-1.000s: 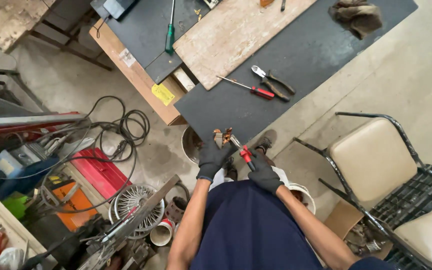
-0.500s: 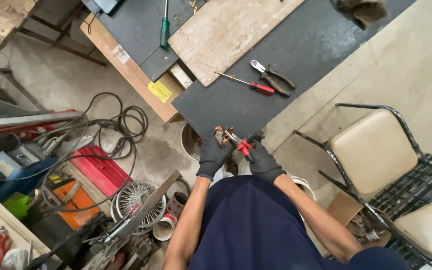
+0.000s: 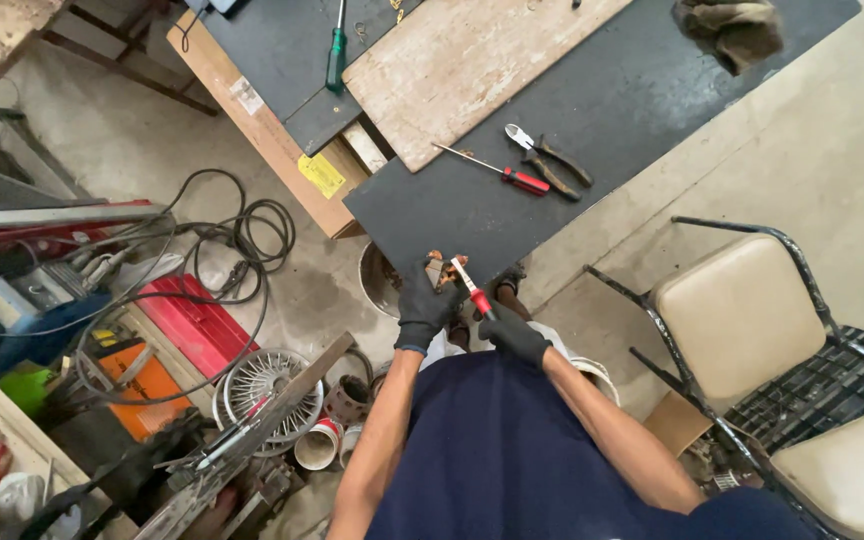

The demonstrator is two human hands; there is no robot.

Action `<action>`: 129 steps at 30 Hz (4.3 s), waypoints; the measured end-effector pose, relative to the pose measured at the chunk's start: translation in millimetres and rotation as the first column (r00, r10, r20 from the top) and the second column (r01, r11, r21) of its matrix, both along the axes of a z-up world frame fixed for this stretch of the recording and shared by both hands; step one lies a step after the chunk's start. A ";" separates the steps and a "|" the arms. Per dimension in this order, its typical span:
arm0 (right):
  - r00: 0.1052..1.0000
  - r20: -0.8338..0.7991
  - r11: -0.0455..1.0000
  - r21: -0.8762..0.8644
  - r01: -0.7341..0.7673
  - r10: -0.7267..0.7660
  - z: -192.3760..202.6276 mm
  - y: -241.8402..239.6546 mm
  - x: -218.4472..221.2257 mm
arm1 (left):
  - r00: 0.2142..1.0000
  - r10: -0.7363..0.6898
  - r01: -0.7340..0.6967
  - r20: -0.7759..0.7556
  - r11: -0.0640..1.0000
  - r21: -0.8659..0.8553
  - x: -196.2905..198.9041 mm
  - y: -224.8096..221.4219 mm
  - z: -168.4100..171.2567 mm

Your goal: Disassembling a motor stator by removing copper windings using pliers and a screwdriver

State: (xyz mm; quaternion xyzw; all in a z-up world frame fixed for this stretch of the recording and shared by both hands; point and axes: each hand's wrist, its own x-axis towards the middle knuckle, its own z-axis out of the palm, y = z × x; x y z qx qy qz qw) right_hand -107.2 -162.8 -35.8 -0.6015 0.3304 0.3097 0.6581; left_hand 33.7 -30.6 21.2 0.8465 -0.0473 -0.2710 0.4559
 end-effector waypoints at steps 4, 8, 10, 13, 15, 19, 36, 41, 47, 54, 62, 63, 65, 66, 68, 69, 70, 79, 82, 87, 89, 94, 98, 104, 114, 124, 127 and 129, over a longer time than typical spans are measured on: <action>0.977 -0.056 0.947 0.244 0.211 -0.203 -10.9 4.8 -6.4 | 0.997 -0.011 0.010 0.076 1.000 0.021 -5.0 18.5 -56.4; 0.862 -0.268 0.513 0.713 0.478 -0.431 -18.4 19.3 -17.0 | 0.988 -0.068 0.066 0.141 0.998 0.017 4.3 29.1 -74.0; 0.854 -0.295 0.322 0.833 0.450 -0.428 8.1 21.5 -8.0 | 0.979 -0.104 0.104 0.177 0.994 0.011 7.4 24.2 -64.0; 0.818 -0.394 0.398 0.730 0.555 -0.418 45.8 37.1 -14.2 | 0.982 -0.150 0.144 0.118 0.988 0.062 -5.1 40.1 -68.9; 0.753 -0.139 0.708 0.266 0.654 -0.643 1.5 55.4 -39.9 | 0.978 -0.208 0.208 -0.004 0.978 0.011 2.0 45.8 -84.0; 0.976 -0.105 0.981 -0.041 0.189 -0.193 26.4 46.1 -44.0 | 0.961 -0.277 0.277 0.016 0.961 -0.027 -20.9 40.3 -60.3; 0.992 0.099 0.792 -0.597 0.123 -0.080 -13.8 46.4 -31.1 | 0.893 0.450 -0.446 0.009 0.882 0.155 -10.4 -25.9 -111.2; 0.998 0.064 0.795 -0.606 0.043 -0.006 -46.2 35.3 -40.0 | 0.917 0.394 -0.397 0.057 0.893 0.212 0.1 -23.9 -89.6; 0.990 -0.070 0.779 -0.611 -0.139 0.121 -5.8 16.2 -26.3 | 0.965 0.261 -0.254 0.016 0.920 0.297 7.8 -44.3 -61.6; 0.989 -0.028 0.773 -0.620 -0.133 0.147 -41.3 -0.8 -34.7 | 0.976 0.213 -0.218 0.049 0.938 0.271 8.4 -38.7 -71.5; 0.981 0.190 0.865 -0.483 0.135 -0.047 -58.0 10.0 -48.7 | 0.976 0.218 -0.218 0.027 0.951 0.218 2.0 -38.2 -96.4; 0.992 0.124 0.837 -0.545 0.049 0.023 -42.4 5.9 -44.2 | 0.961 0.278 -0.269 -0.017 0.942 0.200 4.0 -39.5 -99.1; 1.000 0.018 0.848 -0.529 0.027 -0.020 -35.0 22.5 -36.8 | 0.953 0.303 -0.294 -0.002 0.926 0.235 9.8 -33.6 -100.1; 0.994 -0.095 0.861 -0.508 -0.007 -0.047 -30.9 26.8 -31.2 | 0.940 0.341 -0.330 0.007 0.904 0.273 14.1 -33.4 -100.4; 0.991 -0.112 0.856 -0.518 0.002 -0.070 -25.2 36.0 -25.6 | 0.918 0.396 -0.389 0.026 0.883 0.264 11.9 -38.6 -80.2; 0.987 -0.134 0.852 -0.524 0.007 -0.091 -22.4 42.5 -23.7 | 0.892 0.450 -0.445 0.042 0.857 0.260 9.9 -38.6 -70.6; 0.988 -0.131 0.852 -0.523 0.003 -0.084 -44.7 45.4 -32.5 | 0.889 0.456 -0.451 0.045 0.854 0.259 1.8 -32.5 -77.4; 0.933 -0.134 0.939 0.031 0.342 -0.335 -66.9 31.6 -36.9 | 0.957 0.285 -0.286 0.054 0.897 0.338 19.4 -53.4 -77.8; 0.817 -0.235 0.768 0.280 0.576 -0.527 -25.6 40.7 -44.6 | 0.968 0.243 -0.252 0.067 0.923 0.291 6.4 -48.5 -93.5; 0.631 -0.457 0.483 0.407 0.775 -0.627 -36.7 41.9 -49.6 | 0.827 -0.417 0.165 0.377 0.821 0.546 -12.9 -9.7 -228.6; 0.642 -0.467 0.463 0.448 0.765 -0.608 1.7 32.2 -32.5 | 0.932 -0.187 0.034 0.309 0.897 0.441 2.7 -31.3 -156.3; 0.672 -0.497 0.343 0.599 0.724 -0.550 -92.3 27.8 -71.9 | 0.929 -0.135 -0.042 0.345 0.887 0.460 6.7 -34.9 -150.1; 0.893 -0.281 0.586 0.678 0.444 -0.353 -89.3 -21.3 -52.5 | 0.929 -0.158 -0.018 0.336 0.885 0.466 9.8 -41.5 -137.8; 0.957 -0.275 0.989 -0.086 -0.121 0.093 -104.8 -80.2 18.2 | 0.701 -0.504 0.113 0.504 0.777 0.620 -2.1 1.3 -232.1; 0.846 0.010 0.794 0.351 0.496 -0.533 1.4 20.8 -24.3 | 0.952 0.099 -0.235 0.290 0.845 0.481 12.5 -49.4 -123.2; 0.904 -0.135 0.880 -0.325 0.346 -0.406 -80.8 72.9 -27.7 | 0.970 0.126 -0.200 0.209 0.903 0.381 16.7 -53.5 -90.1; 0.860 -0.033 0.827 -0.292 0.479 -0.510 -125.2 76.4 -42.2 | 0.977 0.063 -0.138 0.204 0.914 0.382 17.9 -51.6 -97.6; 0.836 0.093 0.796 -0.263 0.545 -0.541 -174.2 89.3 -68.4 | 0.985 0.028 -0.073 0.173 0.963 0.258 14.3 -44.9 -108.4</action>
